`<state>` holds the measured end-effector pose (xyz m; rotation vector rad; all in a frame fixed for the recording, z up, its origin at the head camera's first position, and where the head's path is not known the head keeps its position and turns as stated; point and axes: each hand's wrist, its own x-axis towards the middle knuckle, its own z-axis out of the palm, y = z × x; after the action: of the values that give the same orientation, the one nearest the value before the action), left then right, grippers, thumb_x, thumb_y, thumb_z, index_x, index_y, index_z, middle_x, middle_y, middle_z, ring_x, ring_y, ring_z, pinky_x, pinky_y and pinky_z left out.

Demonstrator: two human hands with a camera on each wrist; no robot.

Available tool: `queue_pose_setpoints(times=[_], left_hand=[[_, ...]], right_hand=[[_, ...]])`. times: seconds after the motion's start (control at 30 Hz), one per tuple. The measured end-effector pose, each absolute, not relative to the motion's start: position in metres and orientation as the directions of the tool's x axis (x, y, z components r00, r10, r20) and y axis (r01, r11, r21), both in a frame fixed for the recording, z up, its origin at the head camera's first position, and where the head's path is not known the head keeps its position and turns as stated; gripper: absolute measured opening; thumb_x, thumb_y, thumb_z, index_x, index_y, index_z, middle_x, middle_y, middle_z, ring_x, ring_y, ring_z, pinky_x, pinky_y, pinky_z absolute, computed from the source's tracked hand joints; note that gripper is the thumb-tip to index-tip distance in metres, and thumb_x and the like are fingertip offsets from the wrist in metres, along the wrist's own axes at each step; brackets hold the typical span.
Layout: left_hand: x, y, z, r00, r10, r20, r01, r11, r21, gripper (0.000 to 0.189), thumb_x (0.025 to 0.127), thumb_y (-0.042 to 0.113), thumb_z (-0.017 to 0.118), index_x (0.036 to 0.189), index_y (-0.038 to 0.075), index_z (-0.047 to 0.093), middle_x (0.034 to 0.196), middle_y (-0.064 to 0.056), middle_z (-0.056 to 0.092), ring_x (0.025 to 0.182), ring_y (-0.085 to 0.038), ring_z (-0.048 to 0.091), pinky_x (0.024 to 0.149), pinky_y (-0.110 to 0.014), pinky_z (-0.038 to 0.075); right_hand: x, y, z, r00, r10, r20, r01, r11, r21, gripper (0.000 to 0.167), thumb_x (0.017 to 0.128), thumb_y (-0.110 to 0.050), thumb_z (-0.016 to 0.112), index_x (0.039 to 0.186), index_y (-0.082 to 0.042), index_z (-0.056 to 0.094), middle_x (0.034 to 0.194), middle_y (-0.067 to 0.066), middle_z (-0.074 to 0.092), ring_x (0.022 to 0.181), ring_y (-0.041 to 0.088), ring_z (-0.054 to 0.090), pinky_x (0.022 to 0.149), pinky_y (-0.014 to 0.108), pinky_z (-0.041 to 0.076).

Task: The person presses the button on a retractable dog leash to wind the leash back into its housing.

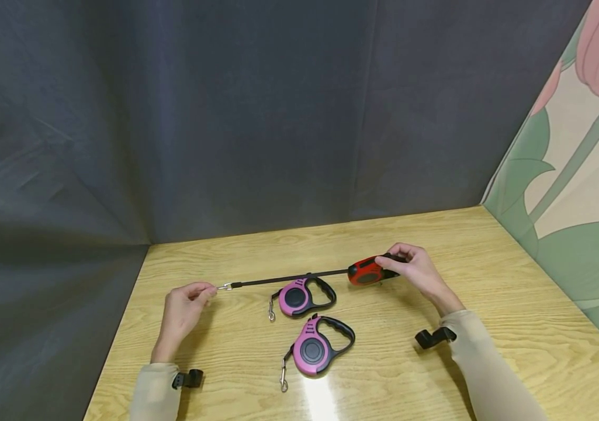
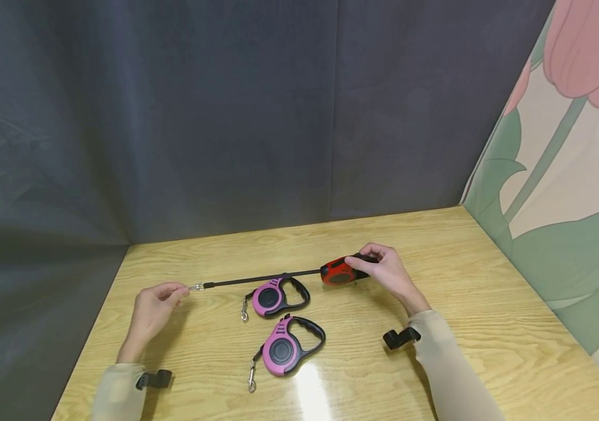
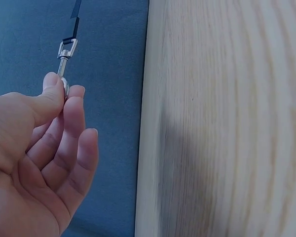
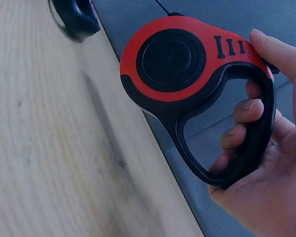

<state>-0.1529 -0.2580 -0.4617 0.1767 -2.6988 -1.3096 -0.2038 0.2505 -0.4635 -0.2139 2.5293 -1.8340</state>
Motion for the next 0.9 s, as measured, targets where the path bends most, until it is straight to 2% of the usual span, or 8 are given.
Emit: queue_pose_setpoints(times=[0.3, 0.47, 0.9], left_hand=[[-0.1529, -0.2562, -0.4609, -0.985, -0.153, 0.077, -0.036, 0.625, 0.78, 0.018, 0.103, 0.017, 0.073, 0.106, 0.002, 0.081, 0.096, -0.019, 0.08, 0.08, -0.026, 0.073, 0.055, -0.022, 0.042], [-0.1549, -0.2556, -0.4631, -0.986, -0.142, 0.086, -0.025, 0.639, 0.769, 0.017, 0.103, 0.016, 0.073, 0.107, 0.002, 0.082, 0.096, -0.017, 0.08, 0.081, -0.028, 0.075, 0.057, -0.021, 0.045], [-0.1551, -0.2537, -0.4649, -0.991, -0.101, 0.089, 0.002, 0.652, 0.758, 0.019, 0.103, 0.019, 0.073, 0.107, 0.003, 0.082, 0.091, -0.016, 0.079, 0.077, -0.025, 0.071, 0.056, -0.022, 0.045]], right_hand=[[-0.2029, 0.2473, -0.4593, -0.989, -0.122, 0.083, -0.116, 0.3, -0.947, 0.026, 0.096, -0.022, 0.081, 0.096, -0.001, 0.067, 0.082, -0.011, 0.063, 0.078, 0.01, 0.05, 0.071, 0.025, 0.042], [-0.2024, 0.2468, -0.4596, -0.991, -0.115, 0.072, -0.104, 0.308, -0.946, 0.026, 0.096, -0.024, 0.082, 0.096, -0.002, 0.067, 0.082, -0.011, 0.063, 0.079, 0.01, 0.051, 0.072, 0.026, 0.042], [-0.2019, 0.2454, -0.4605, -0.991, -0.114, 0.065, -0.099, 0.319, -0.942, 0.029, 0.095, -0.025, 0.083, 0.097, -0.001, 0.067, 0.082, -0.01, 0.062, 0.08, 0.011, 0.05, 0.072, 0.027, 0.041]])
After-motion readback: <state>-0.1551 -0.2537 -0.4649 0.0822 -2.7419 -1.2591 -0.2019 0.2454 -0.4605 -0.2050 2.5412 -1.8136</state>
